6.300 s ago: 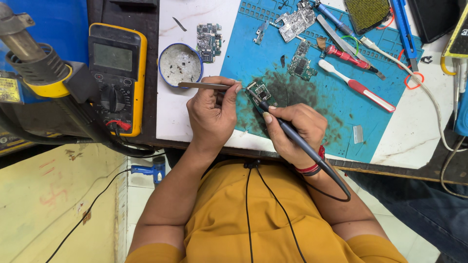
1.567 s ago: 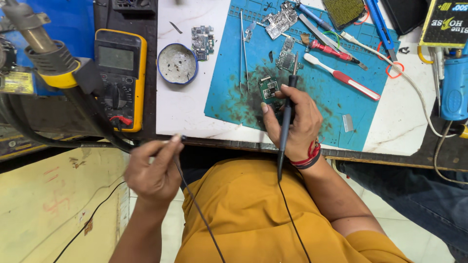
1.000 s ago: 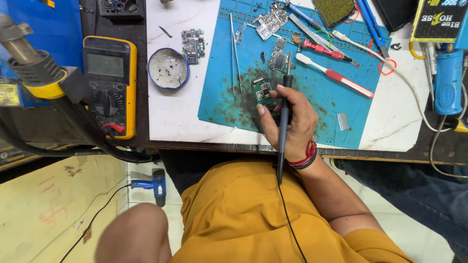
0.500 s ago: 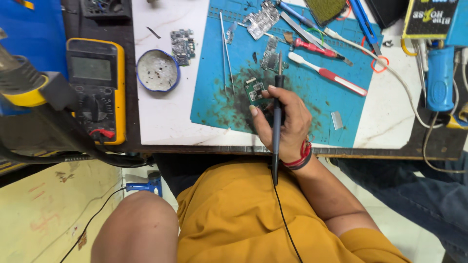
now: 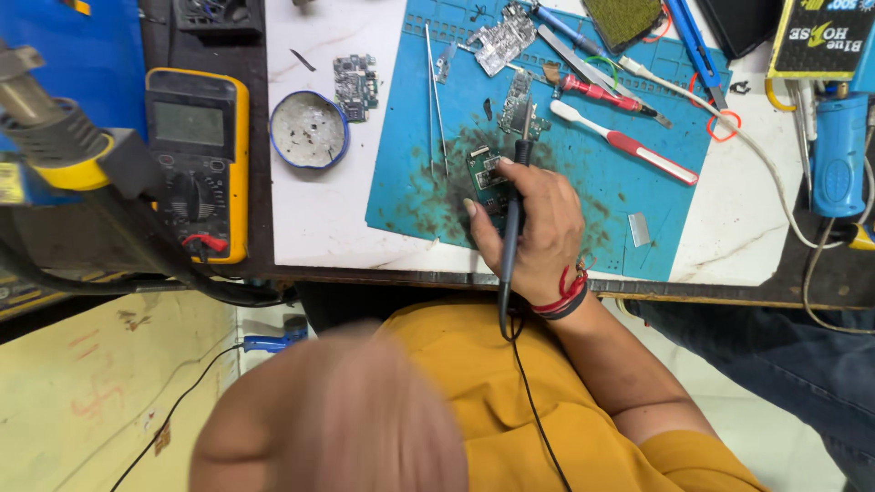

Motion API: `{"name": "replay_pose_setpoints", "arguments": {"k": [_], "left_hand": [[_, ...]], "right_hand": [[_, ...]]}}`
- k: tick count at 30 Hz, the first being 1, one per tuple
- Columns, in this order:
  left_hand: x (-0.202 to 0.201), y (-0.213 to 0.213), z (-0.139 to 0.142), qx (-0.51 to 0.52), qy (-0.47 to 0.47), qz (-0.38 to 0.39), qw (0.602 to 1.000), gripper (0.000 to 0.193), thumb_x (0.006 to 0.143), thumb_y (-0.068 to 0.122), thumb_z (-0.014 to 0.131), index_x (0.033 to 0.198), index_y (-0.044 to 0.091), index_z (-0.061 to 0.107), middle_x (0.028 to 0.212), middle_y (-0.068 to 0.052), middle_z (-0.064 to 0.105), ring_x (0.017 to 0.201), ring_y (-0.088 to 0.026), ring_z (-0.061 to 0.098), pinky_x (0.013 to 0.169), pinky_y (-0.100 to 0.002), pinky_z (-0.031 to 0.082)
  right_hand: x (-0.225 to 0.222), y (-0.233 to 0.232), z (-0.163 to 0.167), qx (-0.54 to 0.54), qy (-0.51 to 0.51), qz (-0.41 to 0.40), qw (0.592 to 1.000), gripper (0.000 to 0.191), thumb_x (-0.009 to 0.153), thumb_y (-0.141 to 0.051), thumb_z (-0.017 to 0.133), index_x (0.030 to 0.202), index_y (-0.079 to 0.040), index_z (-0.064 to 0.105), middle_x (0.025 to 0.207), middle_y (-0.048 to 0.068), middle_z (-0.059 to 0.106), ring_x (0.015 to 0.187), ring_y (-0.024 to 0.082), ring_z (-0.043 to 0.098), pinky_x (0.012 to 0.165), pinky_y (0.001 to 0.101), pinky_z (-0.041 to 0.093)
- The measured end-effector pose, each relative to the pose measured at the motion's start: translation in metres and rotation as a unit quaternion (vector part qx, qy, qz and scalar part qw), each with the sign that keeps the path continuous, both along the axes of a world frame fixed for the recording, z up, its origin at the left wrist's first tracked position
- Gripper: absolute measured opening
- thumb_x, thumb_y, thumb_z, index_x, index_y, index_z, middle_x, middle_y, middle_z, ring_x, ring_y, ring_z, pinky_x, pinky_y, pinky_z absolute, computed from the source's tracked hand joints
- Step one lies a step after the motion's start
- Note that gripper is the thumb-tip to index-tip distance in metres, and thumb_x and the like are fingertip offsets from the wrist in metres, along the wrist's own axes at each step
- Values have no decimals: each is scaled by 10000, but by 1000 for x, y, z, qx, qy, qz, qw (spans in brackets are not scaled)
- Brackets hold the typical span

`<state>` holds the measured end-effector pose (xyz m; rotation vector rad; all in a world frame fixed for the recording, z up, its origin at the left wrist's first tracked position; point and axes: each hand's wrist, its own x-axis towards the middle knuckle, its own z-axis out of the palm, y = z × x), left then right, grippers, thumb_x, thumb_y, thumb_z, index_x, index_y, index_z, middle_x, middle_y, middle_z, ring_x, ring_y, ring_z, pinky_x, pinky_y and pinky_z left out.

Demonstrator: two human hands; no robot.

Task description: The person solders components on a green circuit board at a repair workbench, holding the board with tweezers while applying a soldering iron. They then use a hot air gun to heat the board, dip the iron in flux, and continue soldering and repositioning the board.

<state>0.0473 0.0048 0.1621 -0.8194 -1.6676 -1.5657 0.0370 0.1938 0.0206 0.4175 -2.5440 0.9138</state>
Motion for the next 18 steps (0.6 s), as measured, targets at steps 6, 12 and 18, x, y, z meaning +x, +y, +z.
{"name": "replay_pose_setpoints", "arguments": {"k": [6,12,18], "left_hand": [[-67,12,-109,-415,-137,107,893,318,1014,185,625,1291,48,697,1429,-151,628,1336,-316,573,1268,-580,193],[-78,1,-153,-523,-161,172,819,297,1037,284,641,1146,25,737,1345,-153,654,1257,-320,587,1224,-662,88],[-112,-22,-154,-481,-175,291,808,413,1091,302,567,1353,-12,631,1471,-234,553,1397,-386,461,1257,-638,85]], "right_hand": [[0,-4,5,36,-16,-6,999,509,864,-109,797,1318,-21,583,1177,189,670,1054,366,635,905,455,506],[-3,-1,3,1,-28,36,999,486,887,-82,809,1311,-19,580,1149,187,672,1012,376,636,898,446,524],[-5,-2,4,-7,-11,65,998,517,874,-87,830,1310,-9,563,1137,197,668,1004,387,638,897,449,524]]}}
